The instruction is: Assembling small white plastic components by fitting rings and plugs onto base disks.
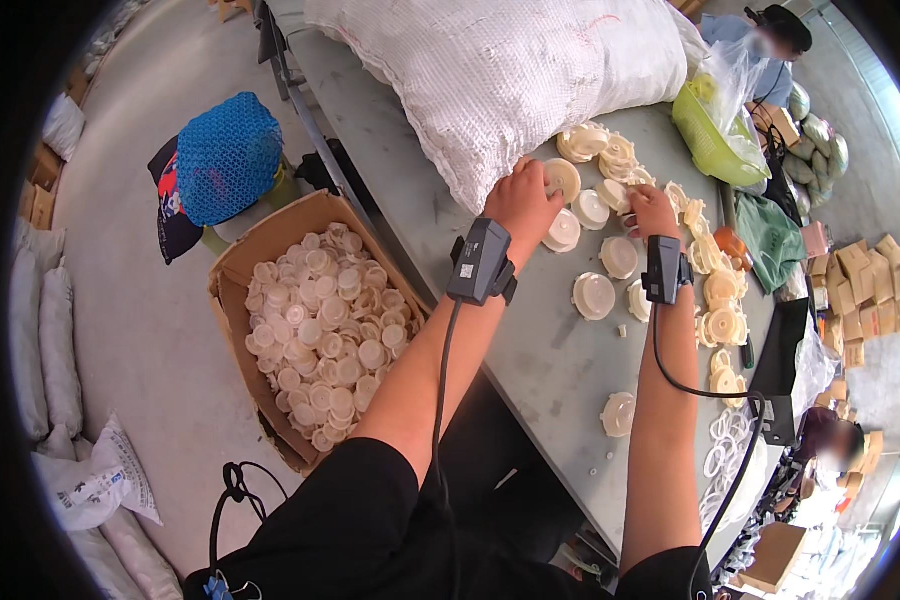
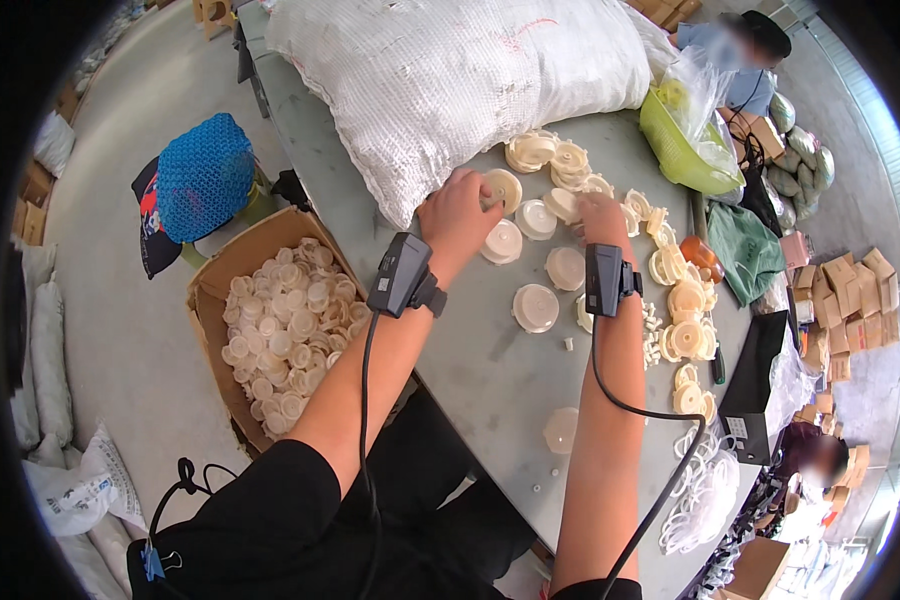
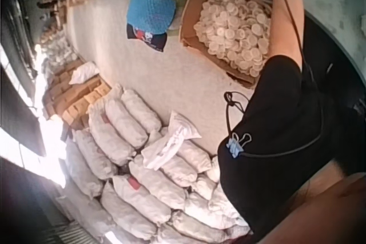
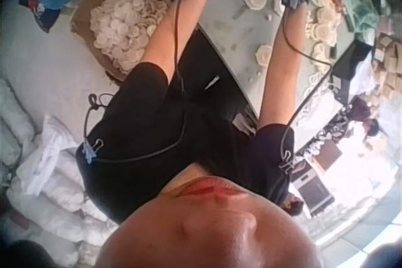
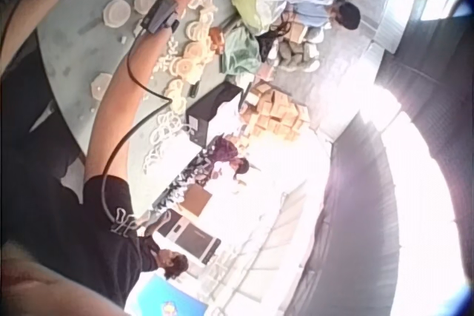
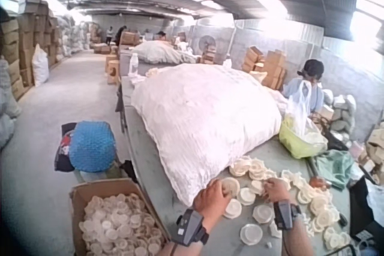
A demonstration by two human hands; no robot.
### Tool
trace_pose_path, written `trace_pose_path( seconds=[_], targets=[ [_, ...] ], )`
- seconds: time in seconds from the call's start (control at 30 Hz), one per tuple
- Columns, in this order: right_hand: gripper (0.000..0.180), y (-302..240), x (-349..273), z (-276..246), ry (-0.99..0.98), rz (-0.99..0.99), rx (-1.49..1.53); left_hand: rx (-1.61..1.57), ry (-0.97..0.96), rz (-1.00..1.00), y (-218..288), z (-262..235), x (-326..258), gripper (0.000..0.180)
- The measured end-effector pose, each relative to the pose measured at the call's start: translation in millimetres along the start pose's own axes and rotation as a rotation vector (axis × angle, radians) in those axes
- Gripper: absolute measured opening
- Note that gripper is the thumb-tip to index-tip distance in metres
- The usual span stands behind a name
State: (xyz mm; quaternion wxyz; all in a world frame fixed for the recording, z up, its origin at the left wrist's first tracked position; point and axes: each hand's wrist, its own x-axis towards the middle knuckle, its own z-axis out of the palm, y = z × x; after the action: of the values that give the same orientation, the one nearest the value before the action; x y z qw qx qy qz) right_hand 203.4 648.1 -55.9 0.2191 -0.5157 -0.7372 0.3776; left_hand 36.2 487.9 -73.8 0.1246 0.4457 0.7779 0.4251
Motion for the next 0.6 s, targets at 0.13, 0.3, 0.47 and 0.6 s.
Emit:
trace_pose_path(
  seconds=[0.13,0.3,0.47,0.6],
  targets=[
    [0.031,5,-5,12,0.083,-0.038,-0.045,-0.065,0.102,0.07,-15,8,0,0.024],
    [0.032,20,1,9,0.234,-0.191,-0.239,-0.195,0.035,-0.072,-2,4,1,0.024],
    [0.039,4,-6,22,0.172,-0.152,-0.143,-0.243,0.001,-0.125,-4,0,2,0.019],
    [0.044,13,1,6,0.168,-0.208,-0.211,-0.449,0.234,0.199,-2,10,4,0.016]
  ],
)
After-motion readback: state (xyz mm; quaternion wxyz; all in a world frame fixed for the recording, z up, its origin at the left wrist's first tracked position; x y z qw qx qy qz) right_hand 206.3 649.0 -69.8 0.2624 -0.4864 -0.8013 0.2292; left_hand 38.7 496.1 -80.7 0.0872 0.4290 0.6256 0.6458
